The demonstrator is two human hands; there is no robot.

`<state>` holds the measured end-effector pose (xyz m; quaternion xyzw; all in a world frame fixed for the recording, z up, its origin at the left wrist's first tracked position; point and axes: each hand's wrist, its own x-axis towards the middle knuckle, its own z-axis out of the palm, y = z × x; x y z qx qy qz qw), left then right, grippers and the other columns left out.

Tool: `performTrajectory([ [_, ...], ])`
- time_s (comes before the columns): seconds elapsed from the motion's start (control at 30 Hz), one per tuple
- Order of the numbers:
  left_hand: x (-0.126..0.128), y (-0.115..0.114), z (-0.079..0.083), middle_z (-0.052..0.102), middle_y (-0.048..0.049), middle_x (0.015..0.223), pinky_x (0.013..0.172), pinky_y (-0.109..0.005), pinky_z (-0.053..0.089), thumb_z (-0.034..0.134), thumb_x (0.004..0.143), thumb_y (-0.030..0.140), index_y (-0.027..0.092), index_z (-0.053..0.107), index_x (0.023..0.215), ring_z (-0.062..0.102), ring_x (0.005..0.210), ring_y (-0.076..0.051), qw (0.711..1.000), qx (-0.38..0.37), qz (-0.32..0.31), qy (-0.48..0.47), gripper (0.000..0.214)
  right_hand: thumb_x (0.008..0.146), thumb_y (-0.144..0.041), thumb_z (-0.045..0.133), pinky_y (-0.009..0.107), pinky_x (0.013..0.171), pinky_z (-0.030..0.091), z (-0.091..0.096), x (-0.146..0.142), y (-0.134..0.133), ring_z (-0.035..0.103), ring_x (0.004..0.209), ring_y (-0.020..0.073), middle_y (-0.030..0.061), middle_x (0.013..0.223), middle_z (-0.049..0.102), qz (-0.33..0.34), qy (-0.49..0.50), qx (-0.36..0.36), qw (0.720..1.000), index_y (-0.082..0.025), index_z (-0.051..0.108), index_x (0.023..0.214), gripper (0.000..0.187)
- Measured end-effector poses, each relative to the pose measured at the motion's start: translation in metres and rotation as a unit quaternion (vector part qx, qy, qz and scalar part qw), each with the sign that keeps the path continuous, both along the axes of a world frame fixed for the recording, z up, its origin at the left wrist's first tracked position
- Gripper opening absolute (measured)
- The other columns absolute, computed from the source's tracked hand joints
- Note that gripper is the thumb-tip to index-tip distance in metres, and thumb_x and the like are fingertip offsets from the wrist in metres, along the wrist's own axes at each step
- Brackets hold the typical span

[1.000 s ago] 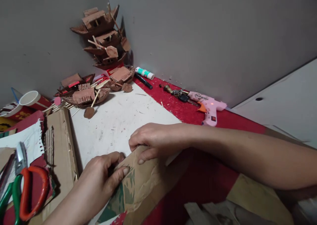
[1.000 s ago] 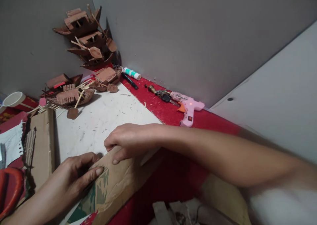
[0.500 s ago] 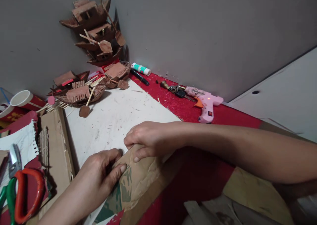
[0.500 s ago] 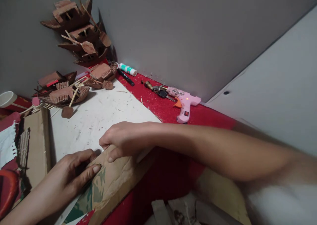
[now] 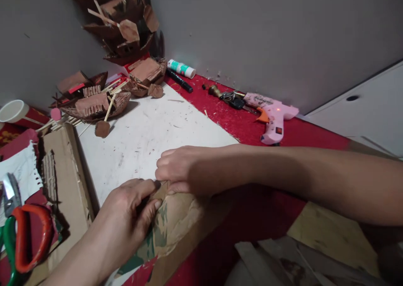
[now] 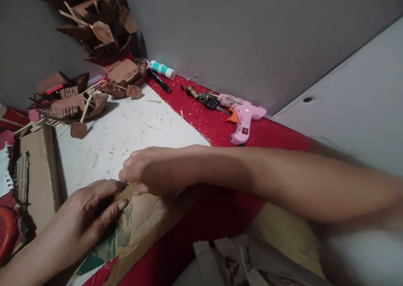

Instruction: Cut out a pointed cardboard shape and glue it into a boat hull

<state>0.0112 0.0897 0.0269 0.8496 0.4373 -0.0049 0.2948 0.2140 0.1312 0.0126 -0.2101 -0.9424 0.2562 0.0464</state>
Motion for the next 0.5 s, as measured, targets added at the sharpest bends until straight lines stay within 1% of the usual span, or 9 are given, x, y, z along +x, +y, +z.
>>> performTrajectory([
  [0.07,0.002,-0.004,-0.001,0.055,-0.0012,0.07,0.063,-0.03,0.037,0.039,0.092,0.023,0.019,0.055,0.078,0.05,0.068,-0.018,0.998,0.054,-0.03,0.003,0.022,0.091,-0.018,0.055,0.03,0.075,0.038,-0.002,0.0,-0.003,0.049,0.085,0.0191,0.008,0.09,0.061,0.01,0.019,0.031,0.999,-0.012,0.061,0.09,0.009],
  [0.13,0.001,-0.007,-0.001,0.057,-0.0023,0.074,0.066,-0.031,0.038,0.038,0.093,0.022,0.02,0.057,0.08,0.052,0.072,-0.019,0.994,0.097,-0.048,0.003,0.023,0.092,-0.019,0.054,0.029,0.075,0.038,-0.001,0.002,-0.005,0.048,0.085,0.0188,0.0077,0.09,0.061,0.011,0.032,0.043,0.999,-0.012,0.061,0.09,0.009],
  [0.2,-0.003,-0.008,0.002,0.057,-0.0022,0.075,0.066,-0.03,0.037,0.039,0.094,0.024,0.02,0.055,0.079,0.052,0.073,-0.019,0.994,0.098,-0.044,0.008,0.022,0.091,-0.02,0.057,0.029,0.074,0.038,0.002,0.005,-0.004,0.049,0.084,0.0181,0.0064,0.088,0.061,0.015,0.025,0.023,0.999,-0.013,0.06,0.089,0.008],
  [0.23,-0.006,-0.008,0.004,0.056,-0.0015,0.074,0.065,-0.029,0.037,0.04,0.094,0.026,0.02,0.053,0.077,0.052,0.073,-0.018,0.996,0.075,-0.035,0.013,0.022,0.09,-0.021,0.058,0.028,0.074,0.037,0.004,0.008,-0.002,0.049,0.083,0.0176,0.0056,0.087,0.061,0.017,0.017,0.004,1.0,-0.014,0.06,0.087,0.008],
  [0.27,-0.009,-0.006,0.007,0.055,-0.0003,0.073,0.064,-0.028,0.037,0.041,0.094,0.029,0.02,0.051,0.076,0.051,0.071,-0.017,0.999,0.037,-0.028,0.016,0.022,0.089,-0.021,0.059,0.027,0.073,0.037,0.006,0.01,-0.001,0.05,0.082,0.017,0.0048,0.085,0.061,0.015,0.01,-0.016,1.0,-0.014,0.059,0.085,0.008],
  [0.37,-0.019,0.0,0.014,0.05,0.0032,0.07,0.059,-0.025,0.034,0.042,0.094,0.04,0.021,0.049,0.078,0.047,0.065,-0.013,0.995,-0.1,-0.011,0.012,0.027,0.088,-0.022,0.059,0.026,0.068,0.036,0.009,0.016,0.005,0.05,0.079,0.0159,0.0037,0.082,0.061,-0.007,0.007,-0.058,0.998,-0.015,0.058,0.08,0.011],
  [0.43,-0.023,0.003,0.015,0.047,0.0041,0.07,0.058,-0.024,0.033,0.043,0.094,0.044,0.02,0.049,0.079,0.044,0.064,-0.012,0.99,-0.139,0.001,-0.001,0.029,0.088,-0.024,0.06,0.026,0.067,0.035,0.008,0.016,0.007,0.051,0.077,0.0157,0.004,0.083,0.061,-0.024,0.007,-0.067,0.997,-0.015,0.06,0.08,0.011],
  [0.5,-0.023,0.003,0.012,0.042,0.0046,0.069,0.058,-0.024,0.032,0.044,0.094,0.044,0.02,0.048,0.077,0.04,0.064,-0.011,0.99,-0.141,0.021,-0.019,0.03,0.088,-0.027,0.06,0.026,0.066,0.035,0.005,0.014,0.006,0.052,0.078,0.0162,0.0047,0.085,0.063,-0.032,0.005,-0.067,0.997,-0.016,0.062,0.084,0.012],
])
